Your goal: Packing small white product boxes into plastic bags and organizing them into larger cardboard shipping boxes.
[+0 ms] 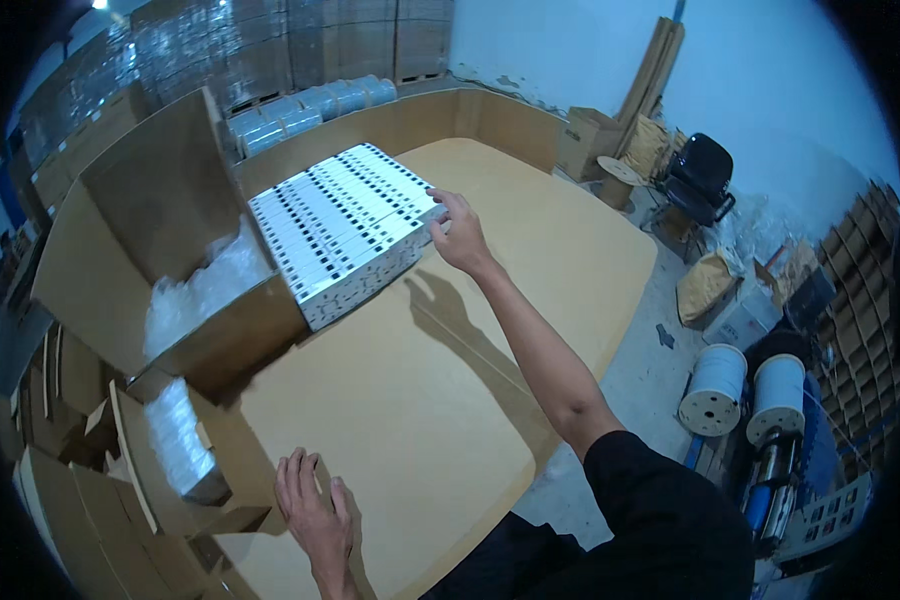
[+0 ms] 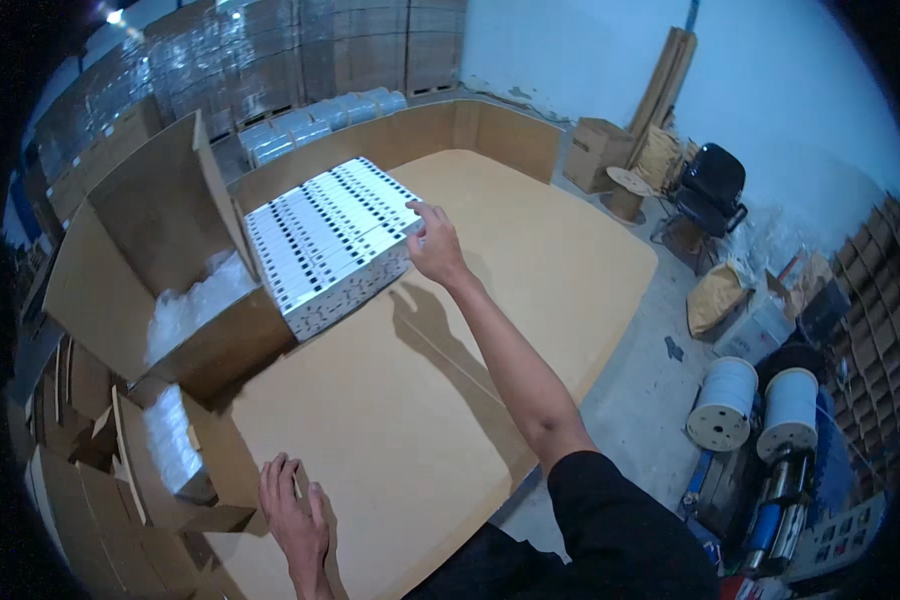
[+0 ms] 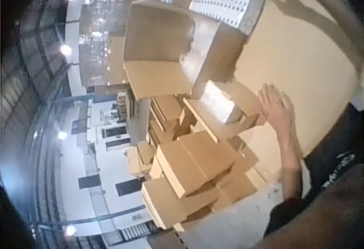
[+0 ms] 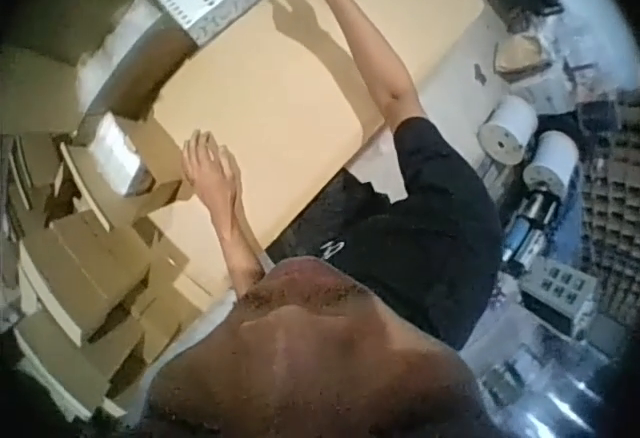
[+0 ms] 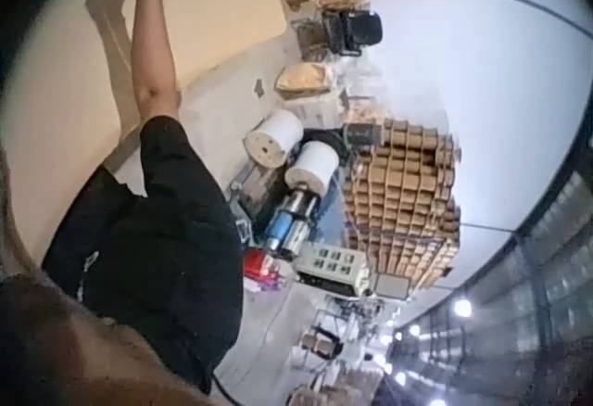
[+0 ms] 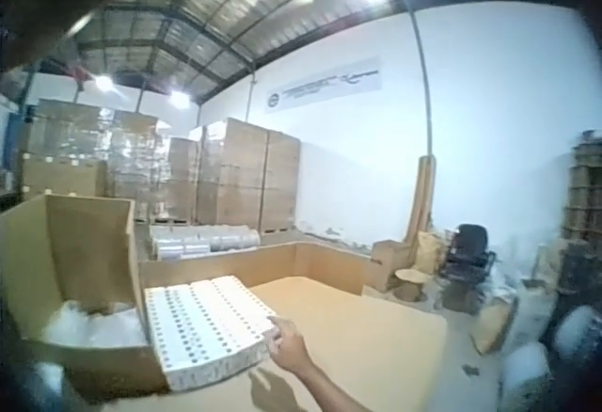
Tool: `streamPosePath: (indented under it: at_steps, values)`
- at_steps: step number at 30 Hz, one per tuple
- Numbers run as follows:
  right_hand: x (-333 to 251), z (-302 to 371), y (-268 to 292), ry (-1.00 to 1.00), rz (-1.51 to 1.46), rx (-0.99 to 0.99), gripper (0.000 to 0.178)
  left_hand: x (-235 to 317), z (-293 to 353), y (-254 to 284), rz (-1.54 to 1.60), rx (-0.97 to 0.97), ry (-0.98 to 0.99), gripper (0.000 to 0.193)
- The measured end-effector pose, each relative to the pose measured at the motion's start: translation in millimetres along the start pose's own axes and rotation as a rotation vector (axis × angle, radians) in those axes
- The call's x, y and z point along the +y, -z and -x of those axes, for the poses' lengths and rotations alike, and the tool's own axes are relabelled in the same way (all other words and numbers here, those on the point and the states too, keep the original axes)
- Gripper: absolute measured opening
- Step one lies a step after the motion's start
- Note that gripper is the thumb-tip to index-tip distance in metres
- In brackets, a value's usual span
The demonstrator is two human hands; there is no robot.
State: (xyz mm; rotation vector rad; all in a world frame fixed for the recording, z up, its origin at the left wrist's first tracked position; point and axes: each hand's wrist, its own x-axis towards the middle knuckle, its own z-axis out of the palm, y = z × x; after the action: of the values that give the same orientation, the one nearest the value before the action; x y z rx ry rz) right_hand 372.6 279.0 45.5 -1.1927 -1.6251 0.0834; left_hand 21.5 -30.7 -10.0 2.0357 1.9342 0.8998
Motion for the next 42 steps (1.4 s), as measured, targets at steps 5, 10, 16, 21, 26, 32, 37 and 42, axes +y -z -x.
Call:
streamPosePath:
  at_steps: [5, 10, 16, 21, 26, 32, 37, 42]
  values:
    - [49, 6, -3, -0.191, 0.167, -0.081, 0.06, -1, -1, -6, -0.044, -0.006, -0.019, 0.042]
    - [67, 5, -11, -0.223, 0.278, -0.133, 0.065, 3, -7, -7, -0.075, -0.026, 0.009, 0.042]
    - [75, 2, -14, -0.195, 0.233, -0.079, 0.055, 2, -9, -10, -0.083, -0.033, -0.002, 0.04]
    - [83, 10, -7, -0.168, 0.144, -0.048, 0.044, 5, -12, -13, -0.034, -0.024, 0.016, 0.039]
    - [72, 27, 13, -0.182, 0.185, -0.063, 0.034, 9, -21, -16, -0.026, -0.018, 0.011, 0.036]
    - [-18, 70, 32, -0.101, 0.217, -0.173, 0.032, 1, -48, -27, 0.17, 0.065, 0.021, 0.034]
    - [-98, 96, -2, -0.069, 0.011, -0.408, 0.031, 2, -86, -29, 0.502, 0.121, 0.152, 0.034]
    - [-173, 129, -53, -0.016, -0.206, -0.503, 0.033, -15, -89, -25, 0.844, 0.05, 0.351, 0.029]
